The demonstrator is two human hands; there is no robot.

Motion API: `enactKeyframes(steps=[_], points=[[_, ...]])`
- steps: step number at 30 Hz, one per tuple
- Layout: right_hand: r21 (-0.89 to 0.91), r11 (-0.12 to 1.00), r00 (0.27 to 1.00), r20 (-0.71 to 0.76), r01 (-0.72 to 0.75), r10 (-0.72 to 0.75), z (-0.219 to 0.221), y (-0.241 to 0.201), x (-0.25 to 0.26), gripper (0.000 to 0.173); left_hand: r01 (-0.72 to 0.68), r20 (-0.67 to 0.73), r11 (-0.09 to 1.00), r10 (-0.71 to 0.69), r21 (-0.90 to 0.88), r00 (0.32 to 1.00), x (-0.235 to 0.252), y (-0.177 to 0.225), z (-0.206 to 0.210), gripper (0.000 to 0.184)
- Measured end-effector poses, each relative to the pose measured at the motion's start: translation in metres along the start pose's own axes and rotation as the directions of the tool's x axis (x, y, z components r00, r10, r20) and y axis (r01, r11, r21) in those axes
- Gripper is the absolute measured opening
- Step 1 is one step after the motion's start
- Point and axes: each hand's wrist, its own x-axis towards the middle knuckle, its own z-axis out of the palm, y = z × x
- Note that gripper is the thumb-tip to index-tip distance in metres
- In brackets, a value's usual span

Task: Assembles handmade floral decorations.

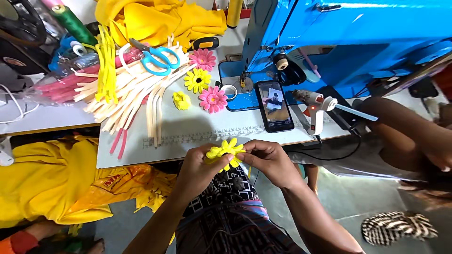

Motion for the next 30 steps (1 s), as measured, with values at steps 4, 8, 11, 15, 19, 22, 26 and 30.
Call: enactKeyframes(steps=[4, 8, 11, 15, 19, 22, 26, 30], points=[[0.026, 1.0, 1.0, 0.01, -0.01, 0.009, -0.002, 0.001, 0.0, 0.005, -0.013, 0.003, 0.999, 0.012, 0.035, 1.0, -0.001, 0.001, 0.0, 0.01], [-0.022, 1.0, 0.999, 0.033, -0.007, 0.008, -0.003, 0.001, 0.0, 0.005, -0.041, -0.004, 0.997, 0.041, 0.058, 0.999, -0.003, 0.001, 0.001, 0.007], [-0.11, 0.994, 0.996, 0.091, 0.028, -0.018, -0.004, -0.002, 0.0, 0.01, -0.058, -0.02, 0.996, 0.059, 0.065, 0.998, -0.002, -0.001, 0.001, 0.006], [-0.121, 0.992, 0.995, 0.099, 0.041, -0.029, -0.002, -0.003, -0.001, 0.012, -0.025, -0.02, 0.998, 0.027, 0.058, 0.999, -0.002, 0.001, 0.002, 0.005], [-0.106, 0.994, 0.998, 0.065, 0.011, -0.004, 0.001, -0.001, -0.001, 0.011, 0.002, -0.03, 0.998, 0.0, 0.069, 1.0, -0.001, -0.002, 0.002, 0.005], [-0.071, 0.997, 0.997, 0.068, -0.02, 0.025, 0.001, -0.001, -0.001, 0.011, 0.034, -0.044, 0.999, -0.033, 0.017, 0.998, -0.002, -0.001, 0.001, 0.004], [-0.055, 0.998, 0.998, 0.035, -0.041, 0.043, -0.001, -0.001, 0.0, 0.012, 0.033, -0.015, 0.999, -0.034, -0.026, 0.999, -0.001, -0.004, 0.002, 0.006], [-0.309, 0.95, 0.998, -0.035, 0.039, -0.053, -0.013, 0.001, 0.004, 0.016, 0.068, -0.041, 0.997, -0.07, -0.041, 0.997, -0.001, -0.002, 0.001, 0.006]])
